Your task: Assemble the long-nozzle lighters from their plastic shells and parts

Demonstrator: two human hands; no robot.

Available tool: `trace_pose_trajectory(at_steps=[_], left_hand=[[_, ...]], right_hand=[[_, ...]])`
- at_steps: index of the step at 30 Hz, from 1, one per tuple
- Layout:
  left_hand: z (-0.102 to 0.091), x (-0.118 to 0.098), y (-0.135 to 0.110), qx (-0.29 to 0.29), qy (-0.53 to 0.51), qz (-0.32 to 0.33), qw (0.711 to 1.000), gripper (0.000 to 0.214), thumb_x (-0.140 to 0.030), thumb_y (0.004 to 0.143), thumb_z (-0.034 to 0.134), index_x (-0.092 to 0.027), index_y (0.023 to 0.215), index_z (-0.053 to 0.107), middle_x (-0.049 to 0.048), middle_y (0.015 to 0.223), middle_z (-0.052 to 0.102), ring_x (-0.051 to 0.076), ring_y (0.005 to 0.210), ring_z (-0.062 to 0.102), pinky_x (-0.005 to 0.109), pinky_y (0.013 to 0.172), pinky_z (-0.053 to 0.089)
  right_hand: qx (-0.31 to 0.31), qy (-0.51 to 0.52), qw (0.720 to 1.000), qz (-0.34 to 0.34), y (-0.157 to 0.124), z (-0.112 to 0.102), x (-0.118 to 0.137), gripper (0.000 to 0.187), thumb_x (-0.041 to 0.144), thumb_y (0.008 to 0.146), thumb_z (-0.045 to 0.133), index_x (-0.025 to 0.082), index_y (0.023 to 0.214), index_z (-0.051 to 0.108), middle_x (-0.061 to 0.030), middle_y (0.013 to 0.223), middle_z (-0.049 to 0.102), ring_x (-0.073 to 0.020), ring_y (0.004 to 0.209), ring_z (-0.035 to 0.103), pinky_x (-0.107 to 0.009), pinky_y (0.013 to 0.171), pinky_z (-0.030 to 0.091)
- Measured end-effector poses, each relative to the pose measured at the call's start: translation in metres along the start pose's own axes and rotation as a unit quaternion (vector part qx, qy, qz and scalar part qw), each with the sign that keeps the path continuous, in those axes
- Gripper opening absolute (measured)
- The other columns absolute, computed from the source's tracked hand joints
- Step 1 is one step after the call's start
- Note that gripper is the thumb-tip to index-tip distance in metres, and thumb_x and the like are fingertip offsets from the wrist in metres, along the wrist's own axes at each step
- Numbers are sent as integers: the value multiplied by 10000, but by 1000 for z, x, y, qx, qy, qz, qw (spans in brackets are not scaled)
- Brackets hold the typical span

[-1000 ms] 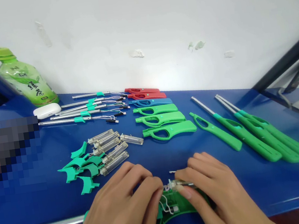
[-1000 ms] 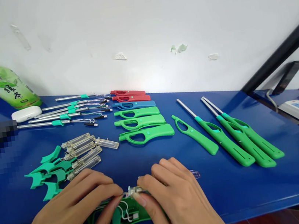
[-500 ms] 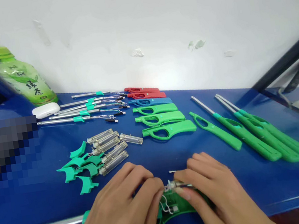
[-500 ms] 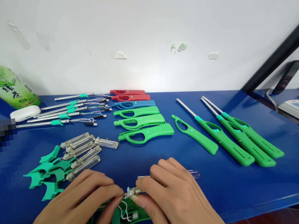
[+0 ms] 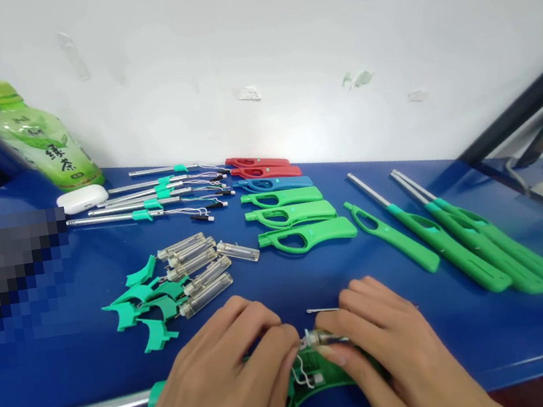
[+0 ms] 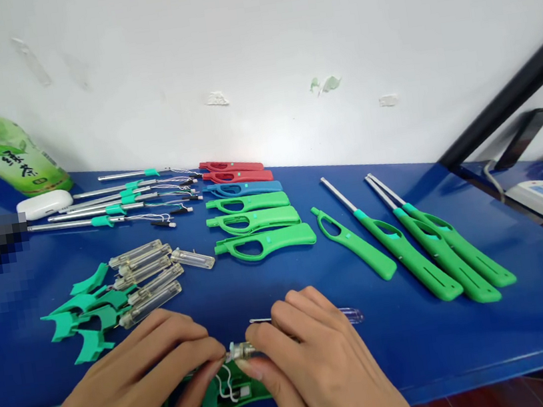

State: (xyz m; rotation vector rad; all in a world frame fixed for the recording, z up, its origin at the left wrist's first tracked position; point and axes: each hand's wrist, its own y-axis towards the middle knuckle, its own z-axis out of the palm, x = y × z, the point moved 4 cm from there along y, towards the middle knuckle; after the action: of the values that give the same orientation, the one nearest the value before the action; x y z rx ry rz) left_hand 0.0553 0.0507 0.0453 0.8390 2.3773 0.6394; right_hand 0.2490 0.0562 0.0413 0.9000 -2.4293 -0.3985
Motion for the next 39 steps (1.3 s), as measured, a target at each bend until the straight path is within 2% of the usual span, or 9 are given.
trace_pose_trajectory(at_steps=[6,9,13,19,23,28,32,35,39], left_hand=[[-6,1,6,-5,-14,20,1000,215,-88,1083,500,-235,988,624,-48,901,750,129,801,691,282,794,567],[-7,2,9,-6,-11,17,1000,200,-100,1080,504,-241,998,621,-65,899,751,117,807,691,281,842,565],[-7,0,6,-9,-3,17,1000,201,-99,1081,496,-231,1002,625,-42,895,745,130,817,689,289,824,570],[-5,-2,3,-24,0,36,999,237,-58,1078,472,-224,973,604,-15,899,756,150,823,700,294,736,565],[-6,-1,6,-23,-4,20,1000,224,-66,1070,491,-226,1007,634,-3,920,757,165,848,707,294,698,556],[-7,5,3,1,9,30,999,227,-107,1090,481,-245,1010,642,-38,937,780,146,865,731,282,817,597],[-16,15,-9,19,58,29,998,321,-94,1061,452,-271,1233,657,-28,1122,796,162,1028,749,301,966,590],[-22,14,-16,15,83,51,995,265,-148,1067,502,-275,1236,662,-20,1119,781,166,1027,750,294,965,585],[-15,6,-20,-1,115,59,992,221,-209,1107,479,-274,1132,689,-18,1026,766,176,910,739,332,896,583]], right_hand=[[-13,-23,1000,10,-3,0,-2,144,251,1105,571,298,1176,687,33,939,734,-194,892,713,-350,1023,484],[-25,-28,999,16,-2,0,-2,147,259,1114,556,301,1168,686,35,954,759,-196,909,724,-345,973,491],[-22,-25,999,15,-1,-1,-1,153,267,1123,539,301,1158,684,29,962,763,-199,922,724,-341,931,495],[3,-7,1000,4,0,0,-3,115,240,1111,576,280,1151,677,33,886,691,-183,830,675,-341,956,492],[-10,4,1000,4,2,-1,0,134,233,1115,562,265,1100,691,31,836,670,-185,771,648,-351,925,499],[-32,-11,999,20,3,-4,3,181,277,1132,529,285,1096,706,30,904,773,-198,845,721,-342,864,514],[-48,-22,998,28,4,-6,4,217,329,1166,471,306,1163,687,43,1013,832,-195,903,774,-345,903,542],[-45,-29,998,42,4,-5,3,198,412,1167,490,308,1216,650,34,1097,838,-201,943,791,-360,970,556],[-39,-8,998,46,3,-5,1,146,374,1162,506,297,1155,629,28,1049,825,-202,963,786,-351,894,561]])
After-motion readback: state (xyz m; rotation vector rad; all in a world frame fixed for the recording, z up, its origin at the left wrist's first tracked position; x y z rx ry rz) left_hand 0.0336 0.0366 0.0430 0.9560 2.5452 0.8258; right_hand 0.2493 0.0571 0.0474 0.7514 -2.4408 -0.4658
